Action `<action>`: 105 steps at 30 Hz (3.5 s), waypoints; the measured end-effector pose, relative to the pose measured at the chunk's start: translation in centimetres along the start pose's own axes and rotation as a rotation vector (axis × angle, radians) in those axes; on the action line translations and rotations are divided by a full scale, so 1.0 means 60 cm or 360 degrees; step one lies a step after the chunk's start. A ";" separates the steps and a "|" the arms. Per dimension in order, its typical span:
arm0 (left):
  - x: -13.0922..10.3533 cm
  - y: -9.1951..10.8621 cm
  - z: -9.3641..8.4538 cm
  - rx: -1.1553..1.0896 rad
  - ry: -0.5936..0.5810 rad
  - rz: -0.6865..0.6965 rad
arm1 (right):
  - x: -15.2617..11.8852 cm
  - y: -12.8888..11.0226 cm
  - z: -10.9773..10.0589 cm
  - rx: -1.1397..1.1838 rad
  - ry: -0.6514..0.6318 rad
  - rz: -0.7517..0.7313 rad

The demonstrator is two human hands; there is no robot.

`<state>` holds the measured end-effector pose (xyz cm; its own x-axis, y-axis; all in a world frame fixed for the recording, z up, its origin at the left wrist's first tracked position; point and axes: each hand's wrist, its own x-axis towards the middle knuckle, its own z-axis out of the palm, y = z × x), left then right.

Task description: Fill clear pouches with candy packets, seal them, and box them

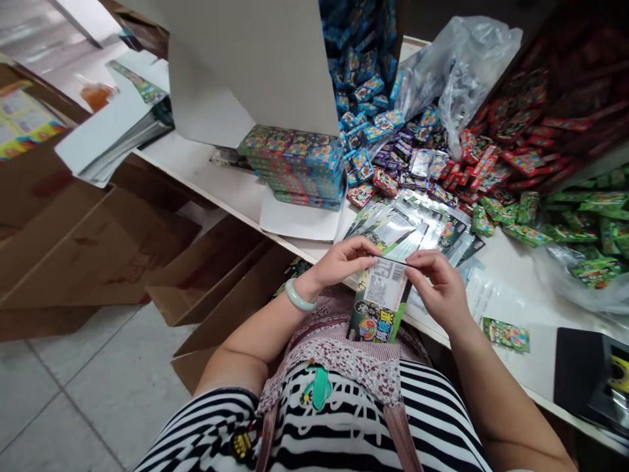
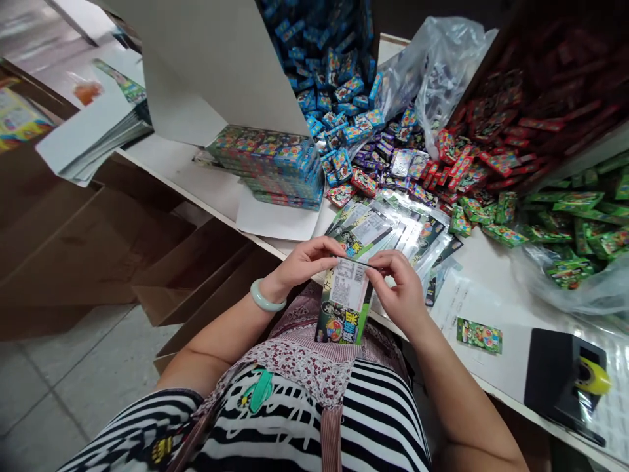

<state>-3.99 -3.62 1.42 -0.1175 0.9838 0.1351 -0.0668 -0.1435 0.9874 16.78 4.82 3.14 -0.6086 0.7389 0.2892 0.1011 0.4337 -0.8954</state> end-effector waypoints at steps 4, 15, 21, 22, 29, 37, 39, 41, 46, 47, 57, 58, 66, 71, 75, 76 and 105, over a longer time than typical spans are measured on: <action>0.026 -0.015 0.001 0.0029 -0.0013 -0.0107 | 0.005 0.021 -0.004 0.0008 0.0040 0.0086; 0.148 -0.108 -0.023 0.0872 0.0184 -0.0144 | -0.062 0.118 -0.127 0.0008 0.0443 0.0541; 0.130 -0.108 -0.041 0.1439 0.0014 0.0035 | -0.135 0.131 -0.220 -0.0110 0.0886 0.0789; 0.131 -0.102 -0.044 0.1499 0.0000 0.0069 | -0.146 0.136 -0.235 -0.0162 0.0976 0.0800; 0.171 -0.049 0.042 0.1379 -0.0193 0.0137 | -0.191 0.181 -0.288 -0.0901 0.0828 0.0912; 0.205 -0.111 0.267 0.0694 -0.0913 -0.0583 | -0.167 0.211 -0.286 -0.1264 0.0492 0.1110; 0.211 -0.127 0.294 0.0637 -0.0826 -0.0616 | -0.169 0.211 -0.286 -0.1230 0.0505 0.1128; 0.213 -0.135 0.311 0.0582 -0.0749 -0.0617 | -0.175 0.212 -0.285 -0.1148 0.0558 0.1136; 0.206 -0.142 0.335 0.0519 -0.0614 -0.0768 | -0.189 0.216 -0.279 -0.0911 0.0753 0.1192; 0.204 -0.143 0.339 0.0499 -0.0599 -0.0801 | -0.191 0.218 -0.278 -0.0895 0.0788 0.1180; 0.173 -0.147 0.338 0.0248 -0.0578 -0.0678 | -0.203 0.238 -0.277 -0.0428 0.1022 0.1063; 0.170 -0.148 0.336 0.0243 -0.0569 -0.0661 | -0.205 0.239 -0.277 -0.0365 0.1042 0.1046; 0.167 -0.147 0.329 0.0237 -0.0509 -0.0740 | -0.217 0.230 -0.270 -0.0069 0.1060 0.1074; 0.172 -0.144 0.327 0.0280 -0.0509 -0.0783 | -0.209 0.218 -0.270 0.0124 0.1075 0.1087; 0.179 -0.147 0.324 0.0289 -0.0483 -0.0737 | -0.201 0.214 -0.271 0.0143 0.1030 0.1104; 0.180 -0.148 0.324 0.0289 -0.0468 -0.0715 | -0.199 0.215 -0.271 0.0132 0.1040 0.1086; 0.196 -0.131 0.323 0.0912 -0.0560 -0.0175 | -0.209 0.222 -0.276 0.0027 0.0960 0.1046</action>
<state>14.38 11.18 -3.17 0.1955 0.9797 -0.0454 0.4866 -0.0567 0.8718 38.78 9.89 -6.79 0.0866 0.9834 -0.1594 0.2692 -0.1771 -0.9467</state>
